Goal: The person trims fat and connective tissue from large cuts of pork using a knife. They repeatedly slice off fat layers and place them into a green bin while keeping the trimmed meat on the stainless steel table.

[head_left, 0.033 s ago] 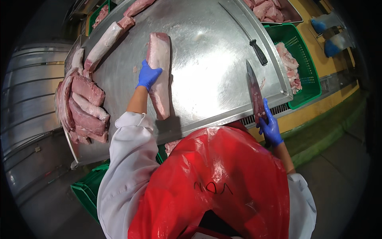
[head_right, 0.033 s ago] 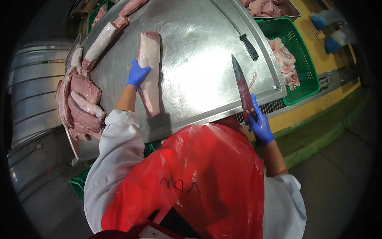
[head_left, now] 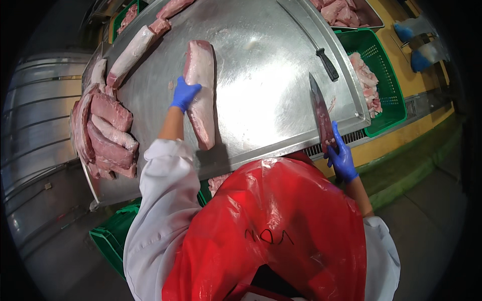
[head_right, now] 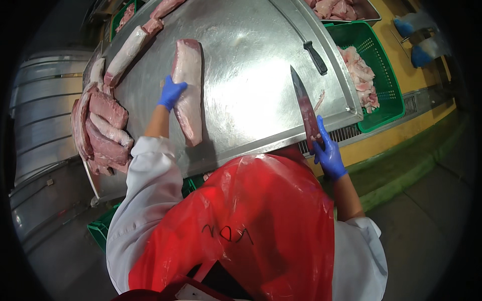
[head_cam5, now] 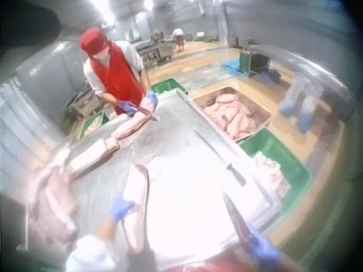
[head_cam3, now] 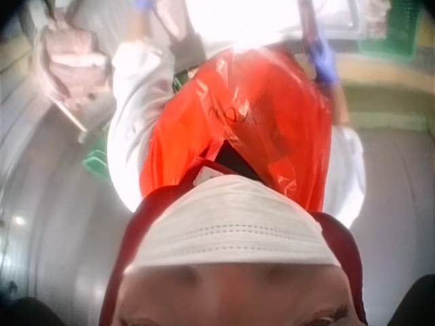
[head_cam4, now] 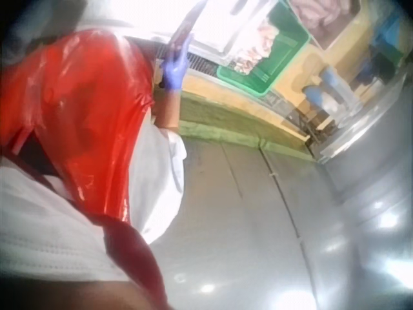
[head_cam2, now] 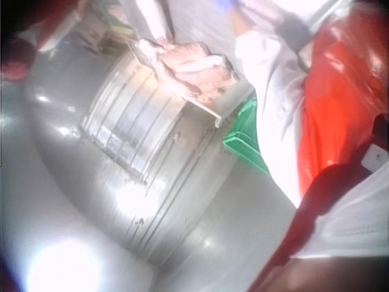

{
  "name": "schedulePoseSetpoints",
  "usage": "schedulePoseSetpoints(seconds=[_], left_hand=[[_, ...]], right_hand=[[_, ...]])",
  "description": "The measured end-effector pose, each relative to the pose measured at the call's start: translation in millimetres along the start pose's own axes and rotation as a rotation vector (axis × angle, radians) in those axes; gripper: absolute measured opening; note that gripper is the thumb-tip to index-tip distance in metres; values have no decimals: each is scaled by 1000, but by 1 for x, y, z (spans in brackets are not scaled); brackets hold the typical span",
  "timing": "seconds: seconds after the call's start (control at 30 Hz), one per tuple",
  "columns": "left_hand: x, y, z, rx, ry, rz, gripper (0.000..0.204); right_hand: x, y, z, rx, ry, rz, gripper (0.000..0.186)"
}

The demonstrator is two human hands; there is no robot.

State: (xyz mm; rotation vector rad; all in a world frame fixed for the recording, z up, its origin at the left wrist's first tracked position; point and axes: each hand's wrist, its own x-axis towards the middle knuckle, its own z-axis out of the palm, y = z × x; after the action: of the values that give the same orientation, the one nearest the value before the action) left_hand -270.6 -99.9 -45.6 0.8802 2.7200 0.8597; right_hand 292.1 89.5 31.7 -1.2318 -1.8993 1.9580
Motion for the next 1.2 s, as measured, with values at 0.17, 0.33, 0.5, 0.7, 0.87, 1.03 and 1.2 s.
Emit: schedulePoseSetpoints(seconds=[0.17, 0.33, 0.5, 0.7, 0.87, 1.03, 1.2], left_hand=[[35, -99, -35, 17, -369, -393, 61], [-21, -45, -4, 162, -44, -226, 79], [-61, -20, 7, 159, -83, -165, 81], [-104, -3, 29, 138, 3, 134, 80], [-118, 28, 14, 62, -62, 289, 89], [-117, 33, 15, 68, -80, 205, 94], [-118, 28, 16, 60, -85, 230, 95]], right_hand=[[38, -11, -12, -54, -95, -88, 71], [84, -9, 11, -158, -67, -219, 77], [184, -42, 103, -34, -441, -141, 78], [308, -111, 259, 57, -373, -50, 77], [352, -117, 286, 87, -422, -28, 83], [307, -124, 271, -289, -518, -14, 80], [285, -105, 276, -311, -529, 3, 79]])
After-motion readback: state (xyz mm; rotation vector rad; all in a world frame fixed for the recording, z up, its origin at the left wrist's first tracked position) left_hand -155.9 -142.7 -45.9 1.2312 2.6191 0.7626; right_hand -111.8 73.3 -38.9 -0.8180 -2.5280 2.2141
